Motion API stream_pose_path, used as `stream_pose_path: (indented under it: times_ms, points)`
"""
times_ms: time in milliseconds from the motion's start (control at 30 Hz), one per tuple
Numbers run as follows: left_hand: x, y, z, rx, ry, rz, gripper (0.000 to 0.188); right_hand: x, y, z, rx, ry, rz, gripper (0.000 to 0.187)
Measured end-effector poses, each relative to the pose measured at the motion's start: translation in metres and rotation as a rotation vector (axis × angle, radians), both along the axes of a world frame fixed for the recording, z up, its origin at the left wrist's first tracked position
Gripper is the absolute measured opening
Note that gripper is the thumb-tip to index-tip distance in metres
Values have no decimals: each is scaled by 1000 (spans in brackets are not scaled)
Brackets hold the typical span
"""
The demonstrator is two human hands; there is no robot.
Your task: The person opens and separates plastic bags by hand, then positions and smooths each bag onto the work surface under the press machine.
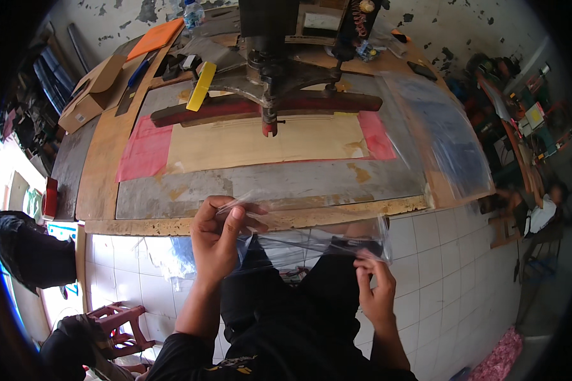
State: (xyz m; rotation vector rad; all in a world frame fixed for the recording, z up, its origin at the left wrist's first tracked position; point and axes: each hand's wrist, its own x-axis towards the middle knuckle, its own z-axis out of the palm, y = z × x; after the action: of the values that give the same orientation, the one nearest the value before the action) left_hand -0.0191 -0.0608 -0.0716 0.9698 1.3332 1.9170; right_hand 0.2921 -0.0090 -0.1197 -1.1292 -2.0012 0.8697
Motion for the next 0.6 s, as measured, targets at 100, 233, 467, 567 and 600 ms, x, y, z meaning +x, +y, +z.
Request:
stream_pose_path:
  times_ms: [100, 233, 467, 567, 600]
  points:
    - [0, 0, -4, 39, 22, -18, 22, -5, -1, -16, 41, 36, -132, 36]
    - [-10, -7, -3, 82, 45, -40, 17, 5, 3, -42, -60, 485, -74, 34]
    - [-4, -8, 0, 187, 128, 55, 20, -7, 0, -20, 30, 545, 57, 40]
    - [-3, -7, 1, 190, 156, 73, 20, -10, 1, -21, 90, 672, -68, 41]
    - [-2, -6, 0, 193, 172, 96, 21, -12, 0, -14, 101, 650, -93, 44]
